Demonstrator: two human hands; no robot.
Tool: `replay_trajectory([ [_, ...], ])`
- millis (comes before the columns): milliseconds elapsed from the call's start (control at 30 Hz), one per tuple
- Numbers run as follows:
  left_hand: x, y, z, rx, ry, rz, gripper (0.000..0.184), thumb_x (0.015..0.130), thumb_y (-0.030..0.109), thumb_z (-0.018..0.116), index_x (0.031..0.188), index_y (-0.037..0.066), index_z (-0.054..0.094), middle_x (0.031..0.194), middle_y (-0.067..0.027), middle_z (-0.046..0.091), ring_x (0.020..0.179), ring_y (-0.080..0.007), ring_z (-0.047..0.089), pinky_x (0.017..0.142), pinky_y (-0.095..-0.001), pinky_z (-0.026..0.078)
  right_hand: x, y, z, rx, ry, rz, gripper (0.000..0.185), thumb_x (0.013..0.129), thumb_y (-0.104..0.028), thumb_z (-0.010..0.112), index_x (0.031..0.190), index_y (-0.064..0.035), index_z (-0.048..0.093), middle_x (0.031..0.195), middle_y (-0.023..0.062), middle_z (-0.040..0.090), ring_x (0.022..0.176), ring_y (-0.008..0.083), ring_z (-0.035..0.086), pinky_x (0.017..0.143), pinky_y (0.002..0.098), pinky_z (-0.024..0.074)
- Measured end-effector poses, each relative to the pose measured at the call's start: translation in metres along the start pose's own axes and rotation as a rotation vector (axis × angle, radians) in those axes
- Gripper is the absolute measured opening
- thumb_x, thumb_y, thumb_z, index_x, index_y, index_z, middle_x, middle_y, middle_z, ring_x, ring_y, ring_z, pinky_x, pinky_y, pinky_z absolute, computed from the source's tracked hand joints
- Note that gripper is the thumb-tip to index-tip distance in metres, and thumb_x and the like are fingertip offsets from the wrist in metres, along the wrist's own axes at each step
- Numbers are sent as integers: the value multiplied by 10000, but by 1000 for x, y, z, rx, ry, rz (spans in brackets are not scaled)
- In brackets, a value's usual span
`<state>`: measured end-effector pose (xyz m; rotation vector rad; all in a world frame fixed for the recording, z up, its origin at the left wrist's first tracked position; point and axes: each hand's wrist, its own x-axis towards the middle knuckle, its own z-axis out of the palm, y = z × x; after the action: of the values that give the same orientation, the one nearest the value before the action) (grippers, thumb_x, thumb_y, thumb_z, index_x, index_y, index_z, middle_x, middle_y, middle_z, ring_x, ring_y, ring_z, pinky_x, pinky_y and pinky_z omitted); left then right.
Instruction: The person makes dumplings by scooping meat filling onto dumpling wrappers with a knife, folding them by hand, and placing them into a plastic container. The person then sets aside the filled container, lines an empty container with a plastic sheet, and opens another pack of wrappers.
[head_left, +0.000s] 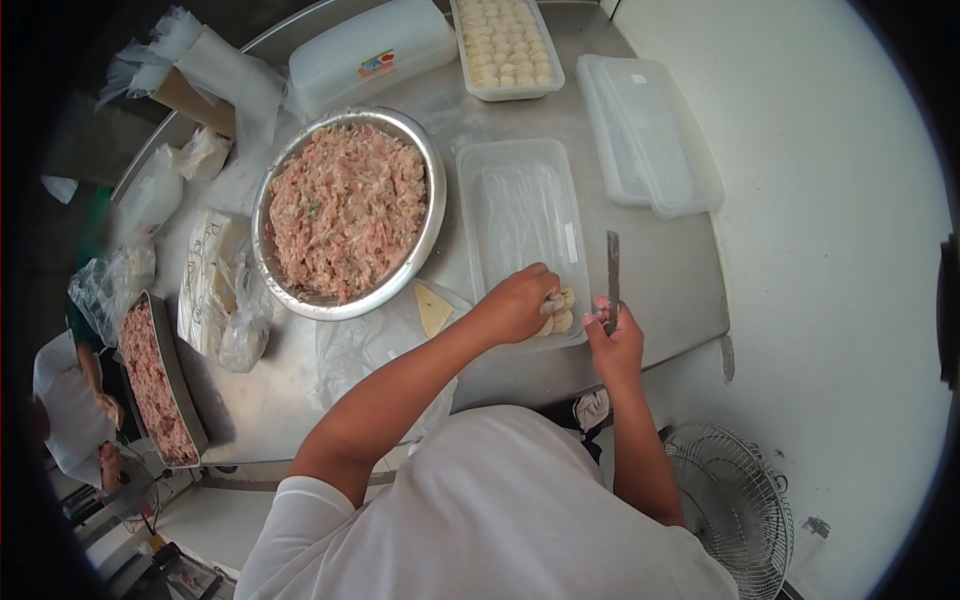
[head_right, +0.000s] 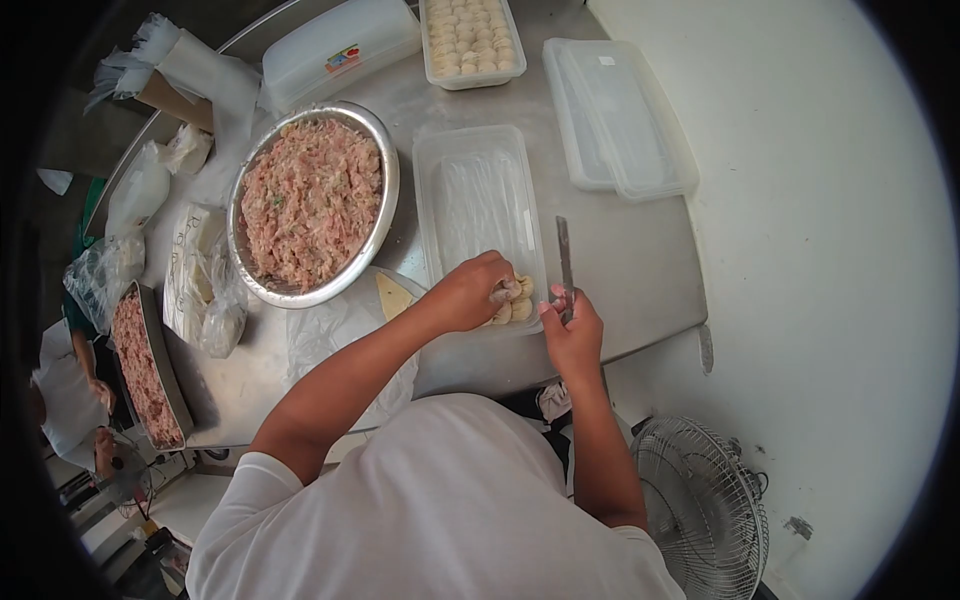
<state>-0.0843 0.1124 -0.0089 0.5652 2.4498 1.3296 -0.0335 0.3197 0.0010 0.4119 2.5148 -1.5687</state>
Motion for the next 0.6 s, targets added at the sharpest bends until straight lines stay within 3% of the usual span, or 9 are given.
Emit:
replay_trajectory([
  [167, -1, -6, 8, 95, 38, -1, 400, 768, -29, 702, 1163, 18, 667, 1049, -171, 623, 987, -388, 622, 870, -445, 516, 0, 33, 15, -55, 79, -216, 264, 959, -162, 661, 1146, 23, 641, 872, 149, 707, 747, 218, 658, 728, 339, 519],
  [267, 1, -6, 10, 166, -23, -58, 454, 764, -51, 681, 1207, 43, 674, 1059, -171, 620, 999, -379, 625, 886, -442, 514, -3, 21, 15, -87, 27, -204, 240, 993, -179, 607, 1122, 23, 617, 849, 177, 692, 733, 252, 658, 723, 358, 519],
  [400, 6, -5, 8, 150, -146, -126, 481, 782, -54, 645, 1240, 87, 682, 1061, -181, 608, 1004, -373, 627, 898, -446, 511, -3, 23, 15, -101, 7, -198, 223, 1008, -183, 573, 1096, 20, 597, 837, 194, 675, 715, 281, 654, 710, 373, 518],
  [600, -3, -1, 18, 268, -106, -71, 421, 810, -16, 630, 1218, 75, 678, 1110, -183, 608, 1027, -376, 625, 891, -450, 521, -1, 31, 20, -78, 27, -199, 245, 1008, -202, 583, 1106, 22, 600, 858, 162, 683, 729, 254, 646, 702, 365, 515],
])
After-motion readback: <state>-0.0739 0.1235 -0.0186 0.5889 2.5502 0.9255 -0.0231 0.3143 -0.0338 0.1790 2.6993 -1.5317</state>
